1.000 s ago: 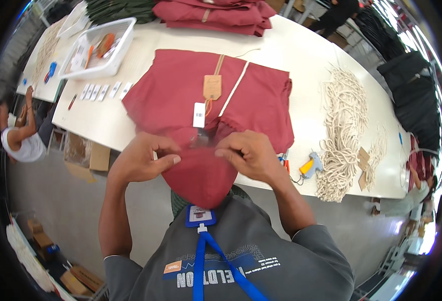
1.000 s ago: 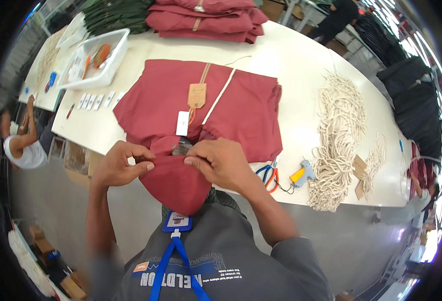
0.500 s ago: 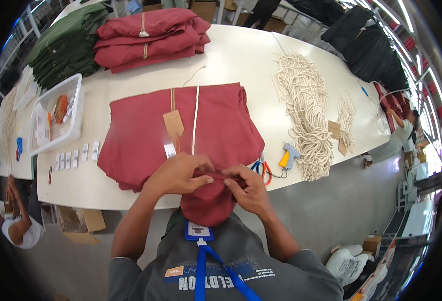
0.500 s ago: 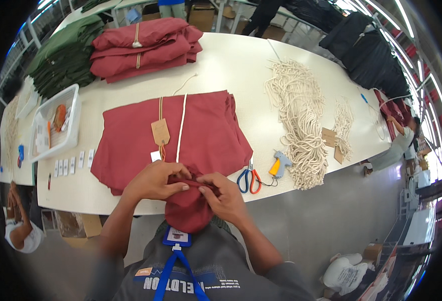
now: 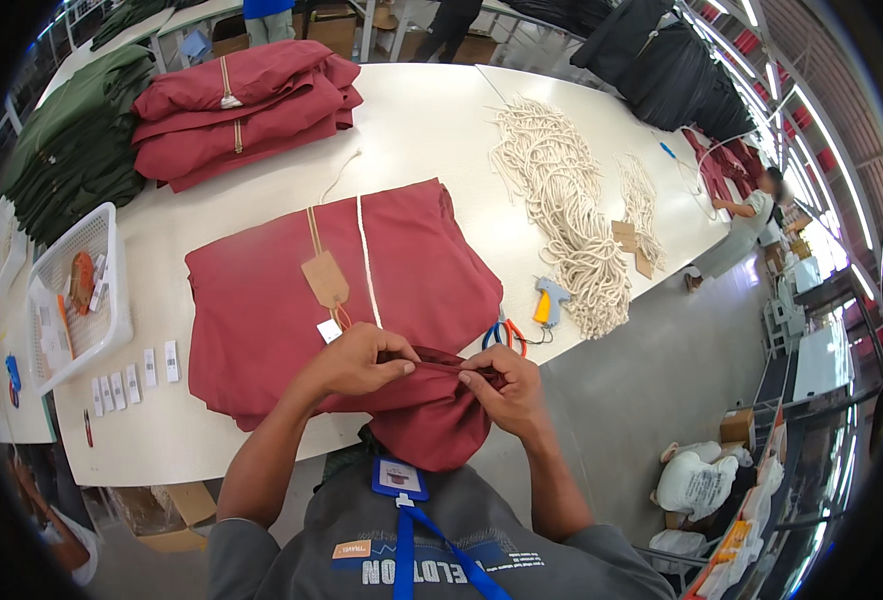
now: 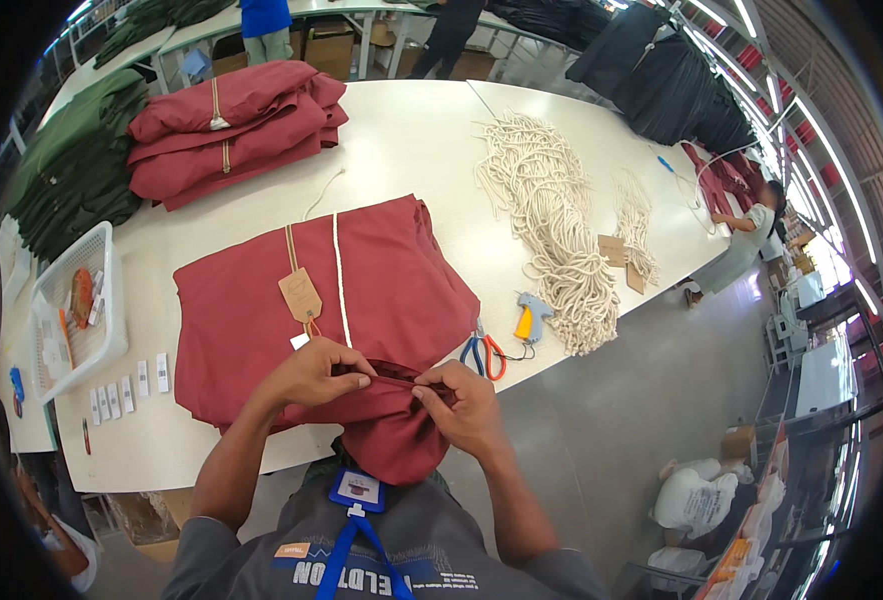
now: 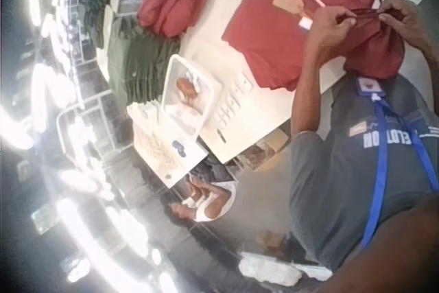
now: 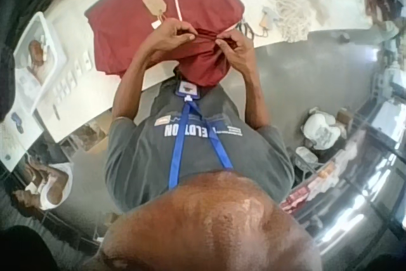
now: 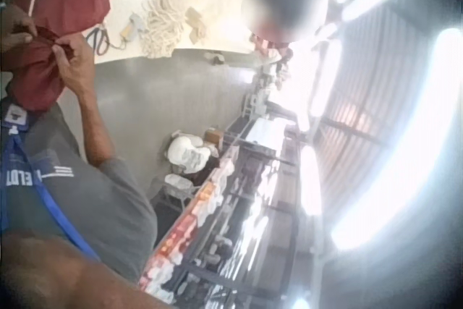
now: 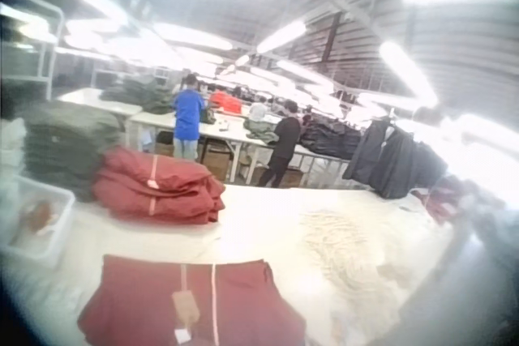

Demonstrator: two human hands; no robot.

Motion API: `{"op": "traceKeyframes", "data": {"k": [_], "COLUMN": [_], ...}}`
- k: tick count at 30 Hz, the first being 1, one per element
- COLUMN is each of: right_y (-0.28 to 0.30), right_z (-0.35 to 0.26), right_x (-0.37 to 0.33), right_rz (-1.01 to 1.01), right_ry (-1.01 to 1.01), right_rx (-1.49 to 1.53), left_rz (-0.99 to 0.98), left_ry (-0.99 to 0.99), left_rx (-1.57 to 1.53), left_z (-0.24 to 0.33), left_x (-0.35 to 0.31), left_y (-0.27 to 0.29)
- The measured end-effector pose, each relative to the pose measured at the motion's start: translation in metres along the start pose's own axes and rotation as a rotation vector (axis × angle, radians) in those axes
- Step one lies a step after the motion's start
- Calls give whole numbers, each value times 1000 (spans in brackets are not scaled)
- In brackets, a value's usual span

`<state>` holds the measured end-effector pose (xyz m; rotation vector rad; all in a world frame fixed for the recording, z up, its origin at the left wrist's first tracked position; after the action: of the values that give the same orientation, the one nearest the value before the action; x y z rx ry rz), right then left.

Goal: The person attaches a tag to a maroon garment using a string and a hot glue gun, then threads a white drawstring through the garment's hem using a metal needle. The person works at a table with stacks of similar garments and tools.

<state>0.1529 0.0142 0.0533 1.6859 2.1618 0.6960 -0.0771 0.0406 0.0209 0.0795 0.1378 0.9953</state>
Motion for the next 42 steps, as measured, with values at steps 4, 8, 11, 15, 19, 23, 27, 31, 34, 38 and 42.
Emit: {"op": "traceKeyframes", "data": {"k": [4,8,11,15,19,23,27,31,34,38,42], "right_y": [-21,-42,-33,-35,-26,-6,-34,-71,-74,-69,-59], "right_z": [-13,-27,-28,-25,-14,-2,-11,-17,-23,-24,-16], "right_x": [-4,-4,-5,-5,4,13,15,11,9,6,4], "right_rz": [89,112,17,-303,-330,-263,-170,-344,-375,-409,-461], "right_ry": [55,50,-29,38,113,214,467,245,135,23,2], "right_rx": [-49,31,16,-236,-429,-640,-343,-318,-341,-378,-424], "left_rz": [-83,-45,-10,88,208,290,325,337,385,419,418], "left_ry": [-94,-89,0,-16,-14,16,-103,-195,-308,-397,-453], "left_rx": [71,119,200,358,409,386,404,455,513,618,685], "left_z": [1,9,14,16,7,-3,-4,-2,-1,-5,-10], "left_x": [1,-10,-33,-54,-74,-89,-90,-87,-87,-89,-95], "left_y": [0,2,20,29,34,40,34,28,21,19,21]}}
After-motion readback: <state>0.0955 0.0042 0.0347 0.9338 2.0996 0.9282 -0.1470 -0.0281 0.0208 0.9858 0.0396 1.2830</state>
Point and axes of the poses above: each hand's wrist, its own x-axis towards the middle knuckle, its own y-axis out of the back of the hand, z = x × y, the point moved 3 cm from there along x, towards the middle knuckle, and after that the axes turned 7 degrees about -x, right-handed, at the moved point
